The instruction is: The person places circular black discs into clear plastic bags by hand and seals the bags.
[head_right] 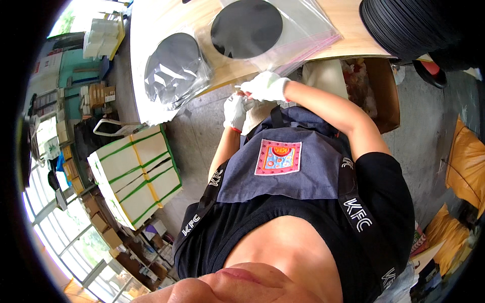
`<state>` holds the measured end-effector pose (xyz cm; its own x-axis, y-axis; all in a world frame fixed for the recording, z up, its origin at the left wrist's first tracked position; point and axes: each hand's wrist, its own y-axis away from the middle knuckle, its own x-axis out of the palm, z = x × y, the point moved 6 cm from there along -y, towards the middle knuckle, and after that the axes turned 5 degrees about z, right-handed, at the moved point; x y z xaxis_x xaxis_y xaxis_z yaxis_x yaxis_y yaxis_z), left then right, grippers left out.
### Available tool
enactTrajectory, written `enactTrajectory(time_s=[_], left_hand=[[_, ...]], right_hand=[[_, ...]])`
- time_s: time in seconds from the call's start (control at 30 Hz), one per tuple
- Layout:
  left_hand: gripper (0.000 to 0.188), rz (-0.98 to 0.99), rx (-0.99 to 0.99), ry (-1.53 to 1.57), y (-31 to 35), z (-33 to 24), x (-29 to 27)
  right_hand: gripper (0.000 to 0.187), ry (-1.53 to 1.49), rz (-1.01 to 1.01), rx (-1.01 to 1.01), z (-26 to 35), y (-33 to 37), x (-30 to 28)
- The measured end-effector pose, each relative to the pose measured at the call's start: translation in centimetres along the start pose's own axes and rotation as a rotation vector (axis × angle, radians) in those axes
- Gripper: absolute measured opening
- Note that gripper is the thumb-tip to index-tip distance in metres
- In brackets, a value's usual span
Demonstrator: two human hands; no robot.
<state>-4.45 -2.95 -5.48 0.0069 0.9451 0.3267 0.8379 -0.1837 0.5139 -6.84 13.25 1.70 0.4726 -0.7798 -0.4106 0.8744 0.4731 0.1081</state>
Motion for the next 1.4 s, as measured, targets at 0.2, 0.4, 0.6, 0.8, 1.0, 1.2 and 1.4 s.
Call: enactTrajectory(time_s=[0.2,0.4,0.6,0.8,1.0,1.2,1.4], left_hand=[[0.027,-0.02,0.057,-0.237,2.9,-1.0,-1.8],[0.022,0.043,0.151,-0.484,2.3,-1.8,-3.8],[0.042,-0.122,1.341,-1.614,3.2,-5.8,0.7],[0.037,0.227,1.243,-1.731,2.4,-7.0,4.2],[0.026,0.146,1.08,-1.372,4.0,-7.4,0.9],[0.021,-0.167,0.413,-0.85,2.9,-5.8,-3.4],[0.032,-0.321,0.284,-0.579,0.3,-4.7,-2.4]], right_hand=[[0.023,-1.03,-0.659,0.497,-17.7,20.2,-16.1],[0.032,0.204,-0.326,0.989,-29.9,42.3,-16.8],[0.04,0.811,-0.23,0.497,-7.3,19.3,-16.1],[0.087,1.093,0.035,-0.017,-1.3,7.7,-10.9],[0.034,0.852,-0.143,-0.039,-5.2,8.6,-12.3],[0.029,0.292,-0.354,0.215,-2.9,8.4,-13.2],[0.022,0.745,-0.524,0.34,-5.6,5.8,-12.4]])
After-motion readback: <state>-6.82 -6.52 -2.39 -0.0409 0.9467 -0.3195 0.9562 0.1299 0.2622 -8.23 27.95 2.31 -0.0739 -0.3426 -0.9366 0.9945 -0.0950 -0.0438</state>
